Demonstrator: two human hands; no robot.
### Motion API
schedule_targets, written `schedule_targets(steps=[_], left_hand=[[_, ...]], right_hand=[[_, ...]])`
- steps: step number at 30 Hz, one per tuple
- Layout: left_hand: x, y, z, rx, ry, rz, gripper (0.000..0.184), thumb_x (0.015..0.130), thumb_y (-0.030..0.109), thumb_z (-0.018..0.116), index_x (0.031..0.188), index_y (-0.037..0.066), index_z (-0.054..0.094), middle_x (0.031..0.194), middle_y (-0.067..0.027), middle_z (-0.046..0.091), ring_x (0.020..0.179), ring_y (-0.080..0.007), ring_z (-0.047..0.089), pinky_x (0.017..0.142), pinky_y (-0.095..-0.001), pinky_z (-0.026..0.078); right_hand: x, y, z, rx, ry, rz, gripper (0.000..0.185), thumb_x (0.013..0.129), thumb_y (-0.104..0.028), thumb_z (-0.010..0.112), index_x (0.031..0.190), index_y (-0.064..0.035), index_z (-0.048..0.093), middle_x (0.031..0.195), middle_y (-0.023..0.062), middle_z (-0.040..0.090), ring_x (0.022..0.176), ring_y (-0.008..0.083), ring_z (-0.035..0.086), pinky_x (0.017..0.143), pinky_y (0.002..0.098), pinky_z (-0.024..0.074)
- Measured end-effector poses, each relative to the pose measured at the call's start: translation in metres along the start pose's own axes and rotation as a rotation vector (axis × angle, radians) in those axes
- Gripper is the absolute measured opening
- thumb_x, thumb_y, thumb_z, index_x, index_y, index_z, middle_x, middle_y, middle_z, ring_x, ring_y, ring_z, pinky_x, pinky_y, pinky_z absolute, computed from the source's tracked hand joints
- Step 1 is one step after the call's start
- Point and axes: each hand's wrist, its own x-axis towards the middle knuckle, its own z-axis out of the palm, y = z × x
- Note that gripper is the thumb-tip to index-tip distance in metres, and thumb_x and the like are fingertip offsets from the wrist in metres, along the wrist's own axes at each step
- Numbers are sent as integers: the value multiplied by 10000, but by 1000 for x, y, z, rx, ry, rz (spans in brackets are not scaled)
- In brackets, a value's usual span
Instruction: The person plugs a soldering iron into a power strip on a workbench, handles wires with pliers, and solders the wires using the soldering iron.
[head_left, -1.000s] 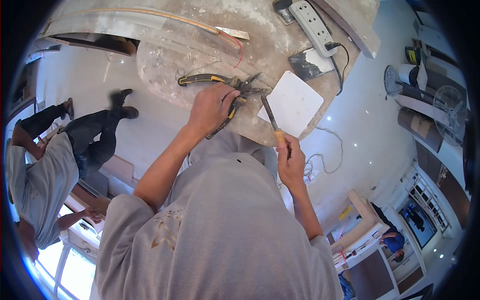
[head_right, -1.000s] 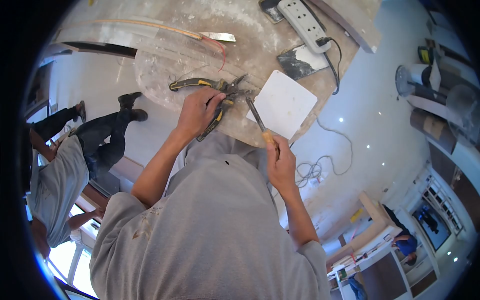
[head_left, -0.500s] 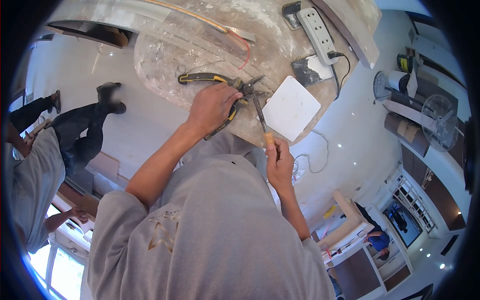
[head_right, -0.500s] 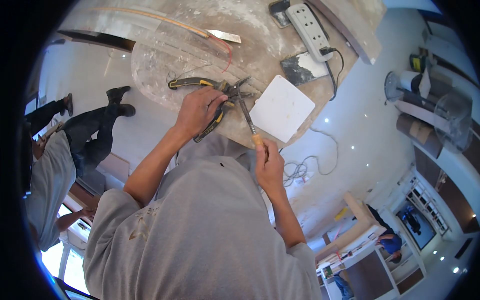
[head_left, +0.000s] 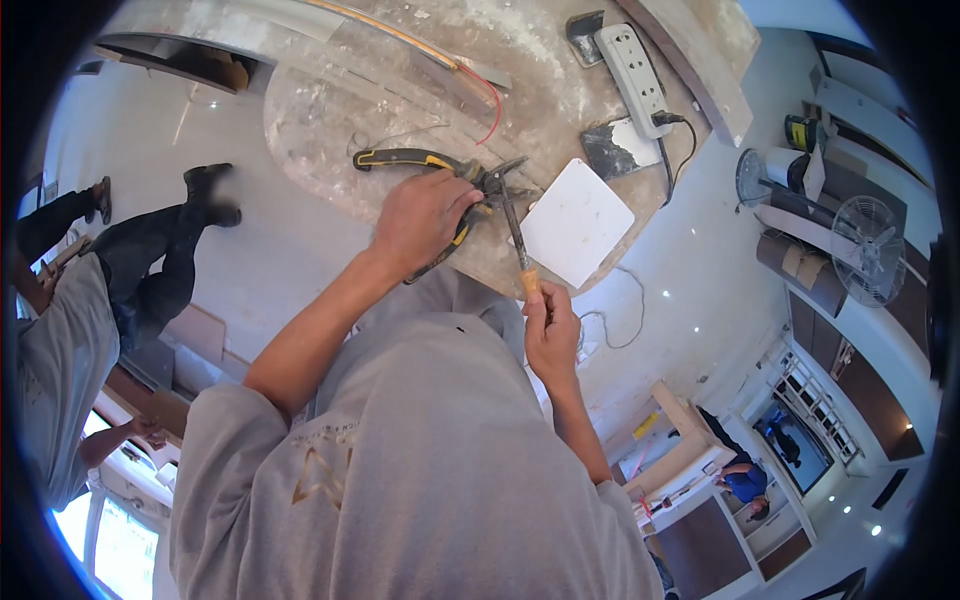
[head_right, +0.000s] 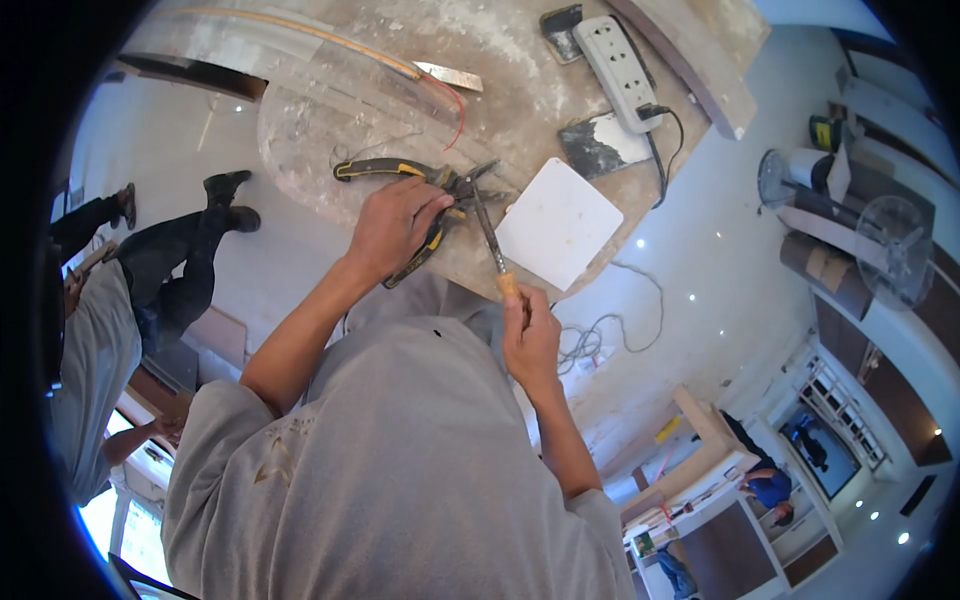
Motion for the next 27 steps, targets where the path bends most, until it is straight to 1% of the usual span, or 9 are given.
schedule_targets(steps=[2,5,14,17,20,23,27], left_hand=[[1,1,0,0,-6,-9,110,913,137,710,913,27,723,805,-135,657,762,-348,650,682,-436,511],[0,-4,4,8,22,23,163,934,211,695,875,59,708,791,-115,643,744,-343,648,663,-447,509],[0,-4,4,11,26,22,158,932,212,696,878,64,716,791,-111,647,747,-337,653,668,-442,513],[1,-1,1,10,5,10,112,912,141,712,904,29,723,806,-130,661,760,-342,652,680,-431,511],[1,-1,1,9,15,18,111,913,142,712,905,31,722,807,-128,660,761,-342,652,681,-430,511],[0,-3,3,14,29,24,161,930,214,697,876,63,715,793,-113,651,746,-339,654,671,-441,512],[0,-4,4,13,33,25,157,928,212,700,876,64,714,790,-112,649,744,-338,654,671,-440,512]], right_hand=[[0,0,0,-16,3,13,177,1051,-145,559,1136,6,595,761,42,624,664,88,561,605,263,448],[-1,-1,-1,-59,24,12,177,1040,-141,585,1138,7,598,764,43,625,651,86,557,591,261,444],[-2,4,-1,-140,63,-47,188,1025,-137,620,1142,8,595,793,56,649,638,92,549,579,260,442],[-2,5,0,-145,81,-74,194,1020,-134,628,1140,14,592,809,68,662,646,94,555,585,258,448],[-2,8,1,-144,87,-78,201,1017,-133,633,1142,19,588,821,79,671,656,92,565,591,256,454],[-3,8,1,-144,79,-56,206,1017,-136,634,1144,20,586,814,80,671,659,90,568,592,254,454],[-3,6,1,-123,60,-19,202,1021,-141,630,1137,19,585,785,65,660,654,84,564,589,251,449]])
